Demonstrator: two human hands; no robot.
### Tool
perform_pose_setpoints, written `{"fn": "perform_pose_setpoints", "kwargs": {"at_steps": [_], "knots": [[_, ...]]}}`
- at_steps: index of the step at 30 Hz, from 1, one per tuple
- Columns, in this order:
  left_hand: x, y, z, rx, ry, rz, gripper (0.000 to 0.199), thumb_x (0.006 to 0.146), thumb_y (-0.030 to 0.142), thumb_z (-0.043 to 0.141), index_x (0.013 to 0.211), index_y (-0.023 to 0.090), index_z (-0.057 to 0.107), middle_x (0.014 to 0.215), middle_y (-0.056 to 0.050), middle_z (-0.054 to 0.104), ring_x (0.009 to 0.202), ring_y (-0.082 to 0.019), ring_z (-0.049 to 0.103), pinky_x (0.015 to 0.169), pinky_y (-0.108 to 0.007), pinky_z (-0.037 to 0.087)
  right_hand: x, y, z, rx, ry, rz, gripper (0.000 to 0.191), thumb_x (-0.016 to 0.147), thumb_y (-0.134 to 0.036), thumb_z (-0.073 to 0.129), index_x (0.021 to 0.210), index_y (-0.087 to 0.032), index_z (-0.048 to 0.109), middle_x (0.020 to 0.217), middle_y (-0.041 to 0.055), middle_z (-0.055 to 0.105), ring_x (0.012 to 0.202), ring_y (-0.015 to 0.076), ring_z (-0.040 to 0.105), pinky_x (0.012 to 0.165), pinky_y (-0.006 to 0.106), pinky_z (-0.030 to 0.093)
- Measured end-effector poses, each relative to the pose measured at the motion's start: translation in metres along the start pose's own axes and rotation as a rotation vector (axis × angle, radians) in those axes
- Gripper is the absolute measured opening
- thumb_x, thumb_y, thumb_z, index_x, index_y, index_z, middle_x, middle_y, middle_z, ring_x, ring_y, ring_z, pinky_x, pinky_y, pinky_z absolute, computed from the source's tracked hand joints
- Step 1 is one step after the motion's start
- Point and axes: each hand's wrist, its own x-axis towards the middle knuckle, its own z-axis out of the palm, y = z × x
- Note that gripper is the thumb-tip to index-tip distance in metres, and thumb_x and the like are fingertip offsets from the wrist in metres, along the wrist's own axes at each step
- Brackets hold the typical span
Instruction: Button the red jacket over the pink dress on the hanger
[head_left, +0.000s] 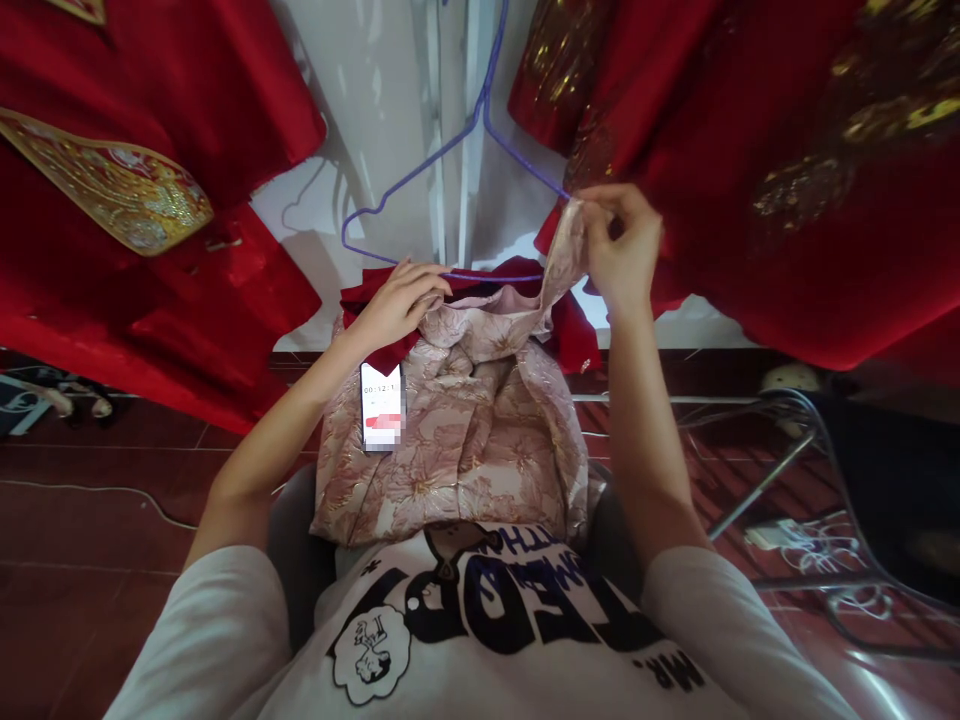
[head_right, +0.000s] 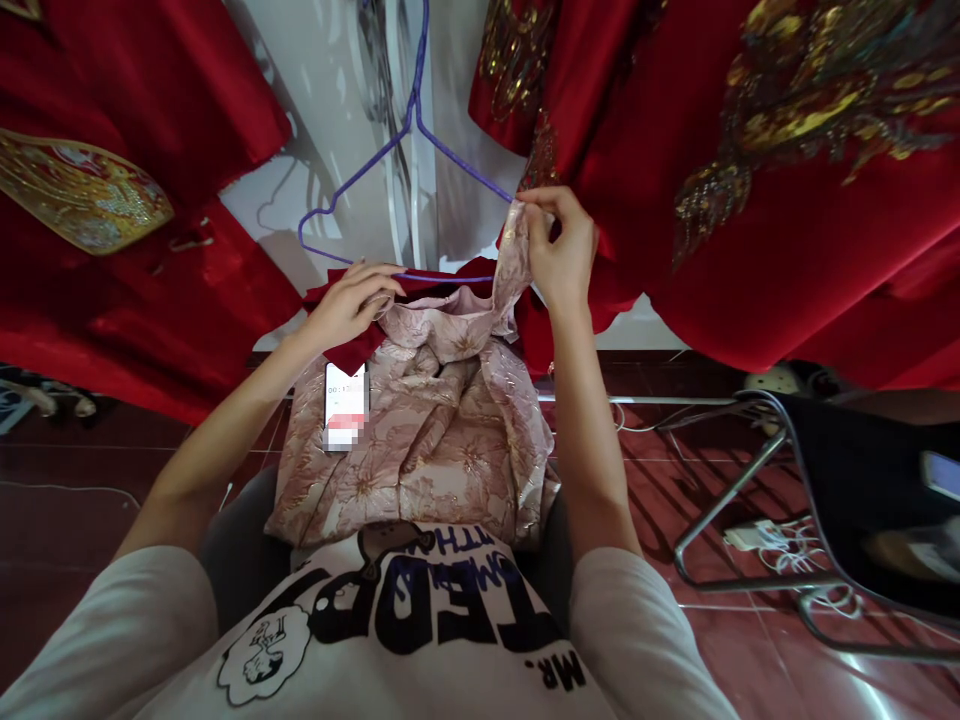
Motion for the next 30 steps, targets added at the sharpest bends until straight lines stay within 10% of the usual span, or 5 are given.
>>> {"fn": "perform_pose_setpoints", "kwargs": {"at_steps": [7, 16, 22, 30], "knots": [[-0.002, -0.065, -0.036, 0.144, 0.509, -0.506, 0.017, 0.096, 0.029, 0.064, 0.110, 0.021, 0.060, 0.119, -0.006, 0.068, 0.124, -0.020, 0.060, 0.100, -0.040, 0.052, 0.003, 0.012, -0.002, -0.185, -0.049, -0.032, 0.048, 0.104, -0.071, 0.034, 0.113, -0.034, 0.063, 0.113, 0.0061, 0.075, 0.121, 0.0320, 0.062, 0.109, 0.060, 0.043], [0.018, -0.100, -0.063, -0.161, 0.418, -1.168, 0.033, 0.065, 0.000, 0.064, 0.080, 0.022, 0.045, 0.063, 0.006, 0.046, 0.064, -0.014, 0.051, 0.064, -0.033, 0.042, 0.010, -0.008, -0.012, -0.208, -0.113, 0.085, 0.038, 0.101, -0.074, 0.035, 0.107, -0.045, 0.060, 0.110, -0.0020, 0.079, 0.124, 0.0286, 0.061, 0.116, 0.058, 0.038], [0.038, -0.077, -0.070, -0.259, 0.374, -1.169, 0.033, 0.084, -0.004, 0.054, 0.079, 0.023, 0.037, 0.056, 0.010, 0.034, 0.062, -0.008, 0.036, 0.063, -0.029, 0.034, 0.006, -0.026, -0.017, -0.221, -0.110, 0.109, 0.035, 0.099, -0.074, 0.042, 0.111, -0.048, 0.062, 0.104, -0.0026, 0.080, 0.123, 0.0302, 0.064, 0.115, 0.059, 0.043], [0.084, -0.041, -0.061, -0.345, 0.364, -0.818, 0.029, 0.087, -0.008, 0.050, 0.085, 0.021, 0.044, 0.067, 0.010, 0.044, 0.060, -0.005, 0.041, 0.063, -0.025, 0.037, -0.002, -0.021, -0.014, -0.238, -0.077, 0.077, 0.027, 0.103, -0.063, 0.044, 0.113, -0.045, 0.061, 0.111, 0.0006, 0.078, 0.125, 0.0293, 0.061, 0.114, 0.060, 0.043]]}}
